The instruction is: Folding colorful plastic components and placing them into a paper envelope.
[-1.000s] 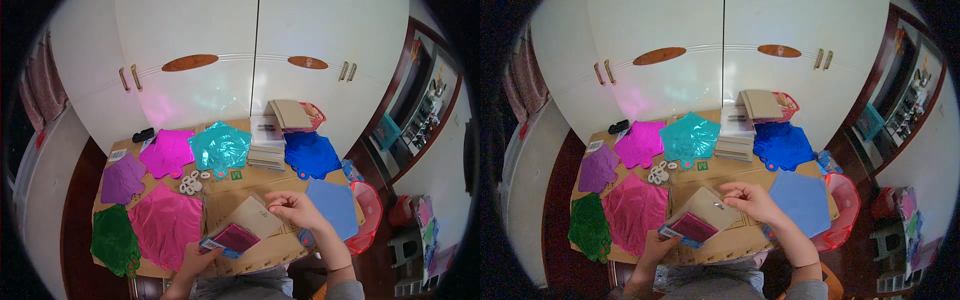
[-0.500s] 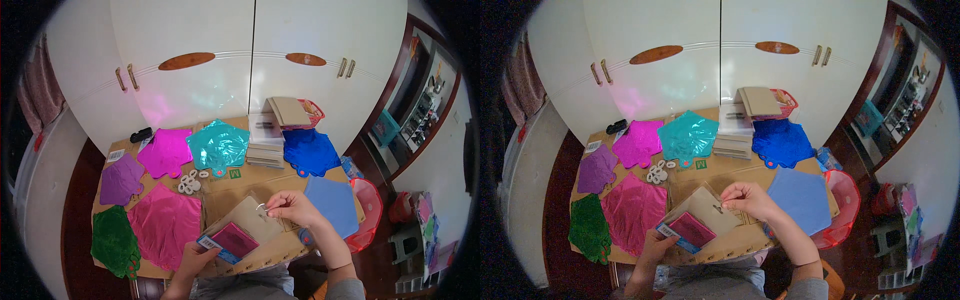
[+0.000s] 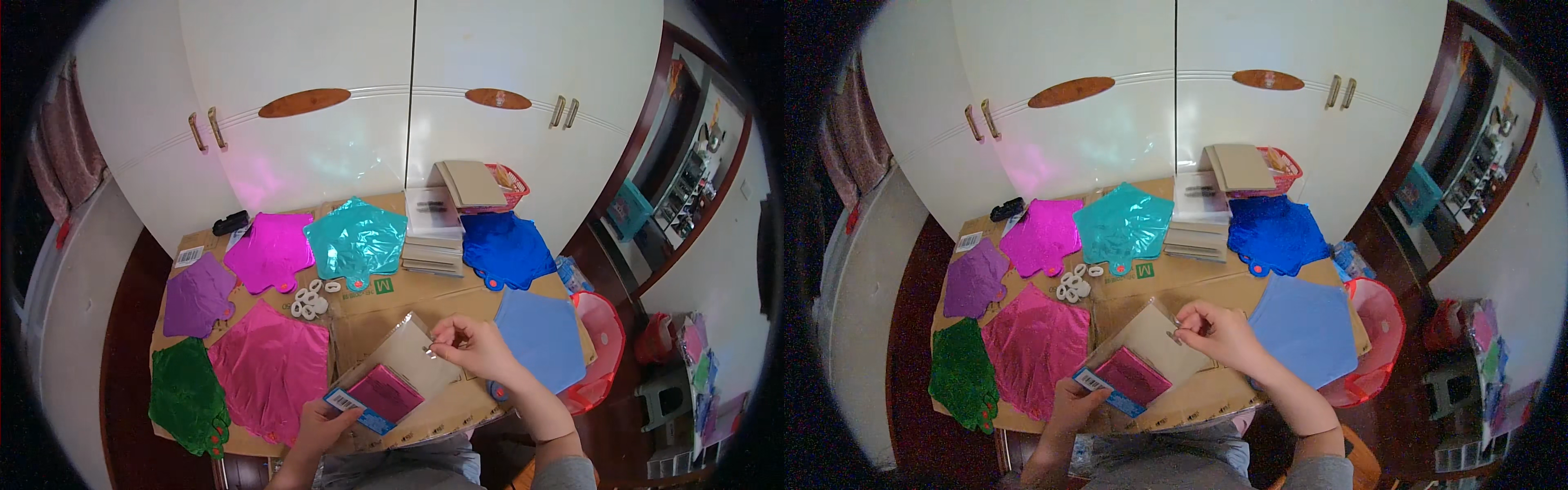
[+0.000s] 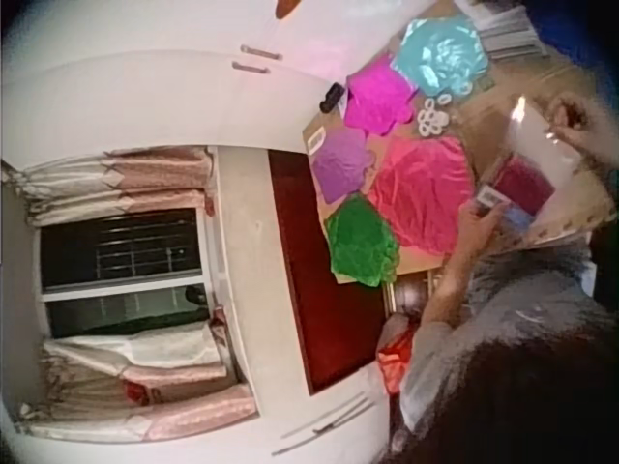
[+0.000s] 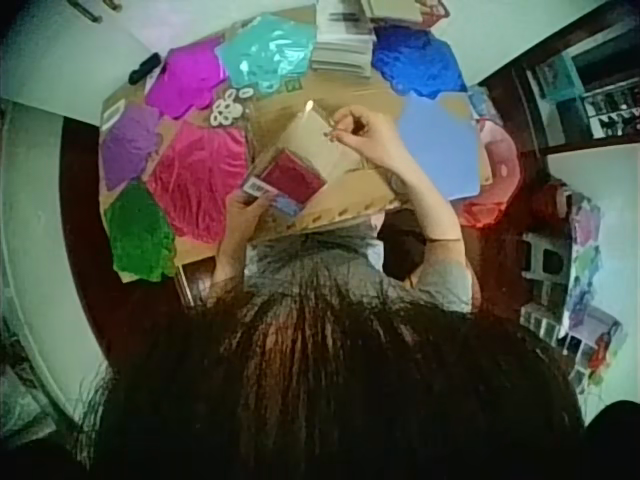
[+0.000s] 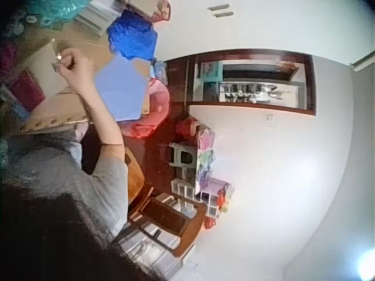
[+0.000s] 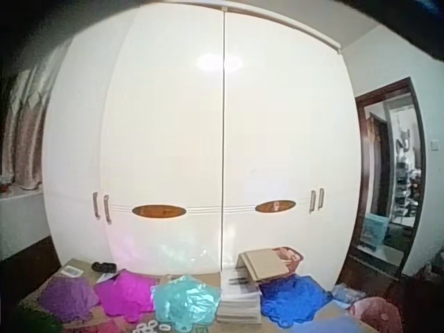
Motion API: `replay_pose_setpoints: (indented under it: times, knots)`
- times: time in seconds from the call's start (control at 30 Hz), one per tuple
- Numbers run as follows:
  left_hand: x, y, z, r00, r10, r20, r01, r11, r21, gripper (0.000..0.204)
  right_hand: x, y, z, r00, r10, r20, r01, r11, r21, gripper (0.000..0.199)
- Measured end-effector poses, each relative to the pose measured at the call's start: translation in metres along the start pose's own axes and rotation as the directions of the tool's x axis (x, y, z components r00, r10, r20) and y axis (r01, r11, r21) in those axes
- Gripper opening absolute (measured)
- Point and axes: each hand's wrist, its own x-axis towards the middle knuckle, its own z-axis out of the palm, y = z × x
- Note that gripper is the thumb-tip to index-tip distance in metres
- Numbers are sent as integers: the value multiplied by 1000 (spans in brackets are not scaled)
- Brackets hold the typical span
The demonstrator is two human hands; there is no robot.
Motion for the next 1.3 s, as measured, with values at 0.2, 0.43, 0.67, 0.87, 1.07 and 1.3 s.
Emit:
replay_pose_setpoints:
  times: [0.2,0.43,0.67,0.87,1.07,1.3]
  knots:
    - [-4,6,2,999,-39,-28,40,999,36,10,-5,-10,6,932,-311,-187,225,899,-375,19]
    - [-8,1,5,995,18,-98,-17,1000,15,10,-10,-11,10,951,-256,-174,182,917,-354,21]
    - [-9,-6,-1,996,-33,-79,29,999,-43,12,-4,11,6,994,94,58,-107,945,311,22]
    - [-8,-11,-4,998,-35,-60,29,995,-90,12,-3,7,5,997,75,34,-81,970,229,19]
    - [-14,0,-2,1000,27,-17,-24,991,135,13,-4,1,14,979,-147,-141,107,960,-260,21]
    - [-13,-4,-4,998,54,10,-55,997,49,11,-5,0,19,918,-370,-143,264,838,-478,19]
